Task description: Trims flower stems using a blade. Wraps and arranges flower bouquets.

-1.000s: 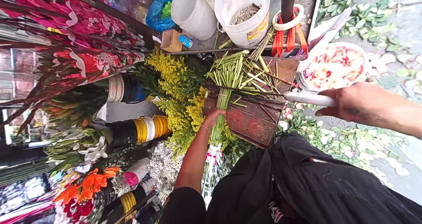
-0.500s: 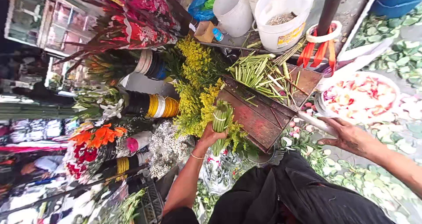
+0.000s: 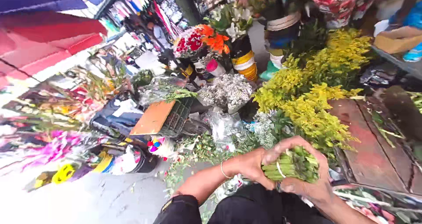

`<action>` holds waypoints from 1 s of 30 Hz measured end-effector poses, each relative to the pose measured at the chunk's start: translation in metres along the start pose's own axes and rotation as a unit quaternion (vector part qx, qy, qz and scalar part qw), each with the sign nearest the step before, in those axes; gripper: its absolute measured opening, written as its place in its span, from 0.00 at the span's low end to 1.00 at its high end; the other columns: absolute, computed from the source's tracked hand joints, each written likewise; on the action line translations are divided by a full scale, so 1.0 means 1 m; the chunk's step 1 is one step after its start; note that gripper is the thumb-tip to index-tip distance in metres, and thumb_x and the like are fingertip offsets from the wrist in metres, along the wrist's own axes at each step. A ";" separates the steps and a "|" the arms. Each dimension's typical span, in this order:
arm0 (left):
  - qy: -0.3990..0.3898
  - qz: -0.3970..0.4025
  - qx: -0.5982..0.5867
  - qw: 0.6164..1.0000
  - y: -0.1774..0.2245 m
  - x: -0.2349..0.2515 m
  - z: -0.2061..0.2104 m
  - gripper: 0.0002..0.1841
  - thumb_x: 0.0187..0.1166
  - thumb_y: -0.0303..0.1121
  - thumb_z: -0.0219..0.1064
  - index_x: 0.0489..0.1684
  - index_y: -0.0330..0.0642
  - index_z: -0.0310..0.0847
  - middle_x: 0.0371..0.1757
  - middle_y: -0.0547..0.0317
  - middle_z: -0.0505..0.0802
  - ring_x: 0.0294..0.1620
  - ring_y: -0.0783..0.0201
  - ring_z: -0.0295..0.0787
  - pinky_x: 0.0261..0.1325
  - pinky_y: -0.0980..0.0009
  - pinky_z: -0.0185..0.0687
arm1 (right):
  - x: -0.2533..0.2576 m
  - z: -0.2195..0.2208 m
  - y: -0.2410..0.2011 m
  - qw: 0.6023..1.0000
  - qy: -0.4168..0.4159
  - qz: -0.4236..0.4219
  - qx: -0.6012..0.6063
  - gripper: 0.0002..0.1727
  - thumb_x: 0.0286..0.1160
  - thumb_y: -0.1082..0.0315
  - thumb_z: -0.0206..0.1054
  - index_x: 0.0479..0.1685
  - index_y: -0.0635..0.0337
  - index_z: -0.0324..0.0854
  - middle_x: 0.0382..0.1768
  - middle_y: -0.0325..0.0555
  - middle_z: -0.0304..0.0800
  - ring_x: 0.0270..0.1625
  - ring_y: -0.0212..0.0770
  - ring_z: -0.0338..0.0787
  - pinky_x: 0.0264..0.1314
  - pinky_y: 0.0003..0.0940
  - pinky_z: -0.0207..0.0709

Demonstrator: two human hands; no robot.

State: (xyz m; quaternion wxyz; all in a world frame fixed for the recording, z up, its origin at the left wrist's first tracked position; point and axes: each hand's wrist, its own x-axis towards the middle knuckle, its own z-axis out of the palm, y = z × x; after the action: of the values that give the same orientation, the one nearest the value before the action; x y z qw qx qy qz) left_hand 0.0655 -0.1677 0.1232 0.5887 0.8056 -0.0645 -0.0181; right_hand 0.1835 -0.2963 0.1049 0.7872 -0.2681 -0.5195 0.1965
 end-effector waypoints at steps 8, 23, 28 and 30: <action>0.207 -0.044 0.067 0.975 -0.018 -0.233 -0.031 0.18 0.45 0.18 0.83 0.34 0.19 0.84 0.33 0.36 0.91 0.38 0.53 0.90 0.45 0.57 0.84 | 0.001 0.193 0.112 0.956 -0.225 0.054 0.182 0.22 0.64 0.56 0.82 0.56 0.43 0.80 0.37 0.33 0.92 0.40 0.33 0.93 0.51 0.32 0.90; -0.065 -0.493 0.186 0.848 -0.170 -0.351 -0.194 0.21 0.70 0.35 0.79 0.48 0.21 0.84 0.48 0.28 0.90 0.53 0.33 0.87 0.56 0.32 0.77 | -0.004 0.279 0.352 0.529 -0.606 0.391 -0.447 0.36 0.62 0.44 0.79 0.66 0.59 0.82 0.51 0.65 0.91 0.59 0.68 0.89 0.61 0.69 0.77; -0.121 -0.580 0.184 0.784 -0.207 -0.377 -0.299 0.22 0.72 0.39 0.78 0.46 0.22 0.85 0.43 0.30 0.90 0.44 0.38 0.88 0.50 0.34 0.79 | 0.006 0.308 0.485 0.646 -0.565 0.392 -0.331 0.37 0.59 0.45 0.79 0.69 0.58 0.82 0.50 0.63 0.93 0.57 0.63 0.91 0.62 0.66 0.79; -0.143 -0.611 0.196 0.754 -0.208 -0.379 -0.351 0.23 0.73 0.39 0.77 0.47 0.21 0.84 0.46 0.28 0.90 0.47 0.35 0.87 0.51 0.33 0.78 | 0.030 0.324 0.529 0.680 -0.548 0.389 -0.293 0.39 0.60 0.44 0.79 0.71 0.58 0.82 0.50 0.63 0.93 0.56 0.62 0.92 0.62 0.64 0.79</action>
State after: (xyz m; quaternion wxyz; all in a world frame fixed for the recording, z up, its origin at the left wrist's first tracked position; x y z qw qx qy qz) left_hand -0.2561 0.2741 0.0153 0.2653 0.7594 0.3554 -0.4760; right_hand -0.1207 0.2042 -0.1022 0.0952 -0.5076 -0.7379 0.4345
